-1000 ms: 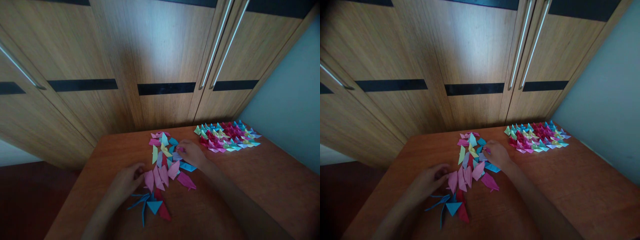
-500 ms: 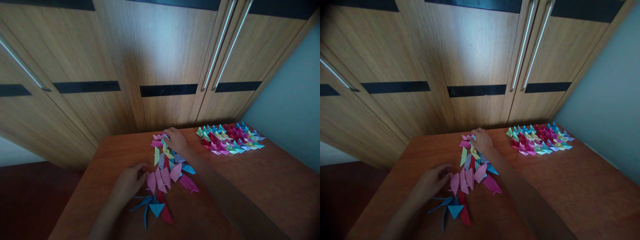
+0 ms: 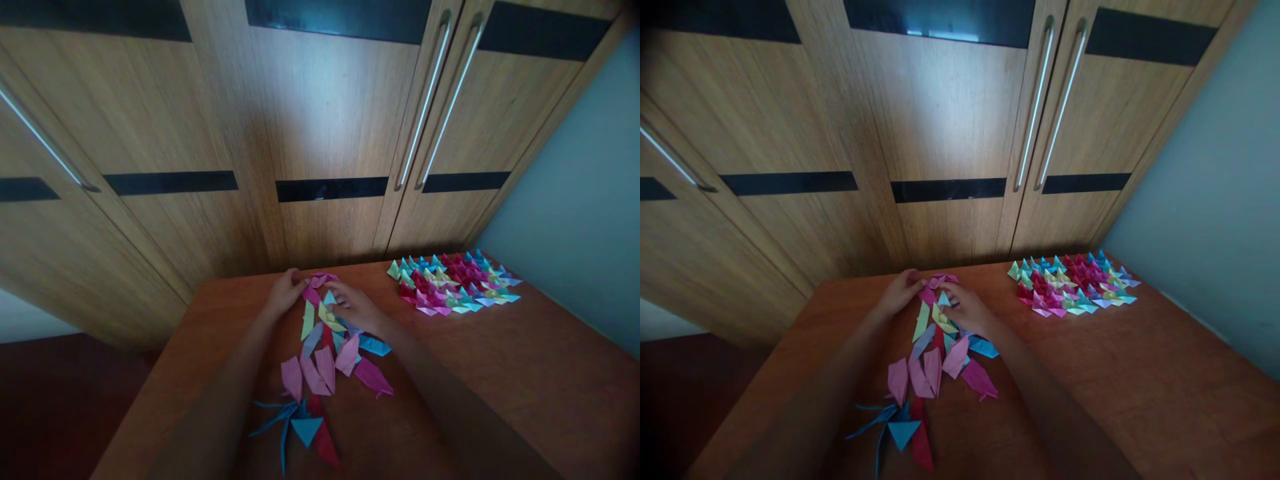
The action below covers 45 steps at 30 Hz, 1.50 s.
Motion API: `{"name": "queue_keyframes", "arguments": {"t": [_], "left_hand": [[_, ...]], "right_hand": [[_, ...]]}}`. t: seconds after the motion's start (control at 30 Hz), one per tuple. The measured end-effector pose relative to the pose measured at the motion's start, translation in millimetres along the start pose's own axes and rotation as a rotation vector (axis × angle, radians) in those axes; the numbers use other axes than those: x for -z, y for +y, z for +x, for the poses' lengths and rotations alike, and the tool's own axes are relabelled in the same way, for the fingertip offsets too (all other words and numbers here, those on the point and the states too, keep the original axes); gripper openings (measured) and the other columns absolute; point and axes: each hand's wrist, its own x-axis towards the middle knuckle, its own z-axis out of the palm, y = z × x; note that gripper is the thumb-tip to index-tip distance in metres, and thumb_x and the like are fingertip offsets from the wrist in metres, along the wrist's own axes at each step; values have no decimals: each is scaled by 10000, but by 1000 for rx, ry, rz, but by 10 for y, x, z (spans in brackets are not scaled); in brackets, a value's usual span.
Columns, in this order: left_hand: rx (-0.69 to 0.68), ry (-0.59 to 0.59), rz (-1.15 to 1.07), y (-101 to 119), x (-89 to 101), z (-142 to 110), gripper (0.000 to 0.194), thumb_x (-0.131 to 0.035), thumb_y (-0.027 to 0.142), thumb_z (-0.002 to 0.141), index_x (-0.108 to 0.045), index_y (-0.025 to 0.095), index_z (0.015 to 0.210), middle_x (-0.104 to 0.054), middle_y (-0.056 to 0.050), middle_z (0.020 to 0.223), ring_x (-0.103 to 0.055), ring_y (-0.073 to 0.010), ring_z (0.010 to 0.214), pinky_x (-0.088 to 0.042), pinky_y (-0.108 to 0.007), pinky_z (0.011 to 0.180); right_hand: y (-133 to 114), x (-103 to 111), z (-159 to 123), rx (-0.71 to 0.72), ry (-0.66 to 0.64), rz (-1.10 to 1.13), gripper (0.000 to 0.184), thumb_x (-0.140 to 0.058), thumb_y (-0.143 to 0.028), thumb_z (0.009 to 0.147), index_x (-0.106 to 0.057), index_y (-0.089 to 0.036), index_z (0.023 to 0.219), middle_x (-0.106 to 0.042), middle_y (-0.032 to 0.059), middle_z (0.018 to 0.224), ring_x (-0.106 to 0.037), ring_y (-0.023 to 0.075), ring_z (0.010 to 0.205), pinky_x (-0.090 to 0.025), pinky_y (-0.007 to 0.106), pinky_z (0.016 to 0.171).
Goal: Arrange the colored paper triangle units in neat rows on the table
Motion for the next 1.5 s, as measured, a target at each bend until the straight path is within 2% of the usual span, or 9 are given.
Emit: {"name": "queue_keyframes", "arguments": {"t": [0.2,0.33,0.47,0.73,0.83,0.93,1.13,1.33,1.5], "left_hand": [[-56,-86,3,47,-43,62,317,-562,311,910,-558,173,1195,-589,-90,1208,-614,-215,1000,-529,-424,835],[-75,-33,29,99,1,-28,301,-560,312,910,-570,167,1174,-605,-88,1179,-622,-209,976,-532,-416,824],[-119,78,54,208,145,-172,187,-541,267,887,-678,155,944,-706,-86,951,-658,-207,847,-520,-352,773],[-278,214,101,690,593,-815,171,-569,303,847,-701,199,881,-722,-32,877,-653,-170,772,-497,-277,733],[-471,290,143,839,593,-1109,140,-567,247,856,-694,194,885,-720,-36,893,-656,-160,807,-501,-257,758],[-518,289,134,892,512,-1348,132,-565,202,858,-690,207,901,-720,-32,911,-662,-158,842,-502,-253,794],[-291,165,-49,801,342,-1619,123,-572,226,861,-691,215,889,-719,-23,887,-667,-156,811,-513,-244,735],[-100,82,-175,745,353,-1632,170,-577,329,847,-688,205,815,-719,-28,831,-667,-186,791,-513,-277,725],[-48,103,-147,728,442,-1623,207,-578,392,835,-684,222,783,-721,-18,819,-664,-198,787,-515,-285,716]], "right_hand": [[-7,105,-121,-41,172,43,387,-564,-277,847,-529,-254,1231,-645,56,1101,-636,162,895,-518,314,756],[-40,207,-231,-55,276,71,358,-563,-316,862,-531,-245,1212,-658,54,1107,-641,173,927,-524,334,801],[-87,292,-327,-57,355,56,325,-552,-321,873,-554,-223,1182,-681,55,1052,-651,178,915,-530,335,811],[-486,239,-411,33,312,-42,292,-594,-319,847,-622,-225,1121,-688,22,871,-634,139,735,-513,248,645],[-675,159,-463,92,276,-83,297,-622,-298,831,-627,-228,1120,-683,4,818,-610,119,666,-479,224,597],[-800,101,-547,154,269,-123,148,-606,-292,855,-680,-226,966,-680,-4,770,-594,108,642,-454,216,602],[-754,67,-740,173,211,-139,133,-582,-235,874,-703,-210,824,-694,4,768,-611,114,691,-442,212,639],[-723,68,-812,178,94,-166,152,-589,-268,866,-714,-203,809,-662,1,696,-594,109,638,-442,207,609],[-612,384,-941,86,311,-181,180,-586,-337,864,-732,-231,851,-718,29,817,-647,157,712,-494,247,624]]}}
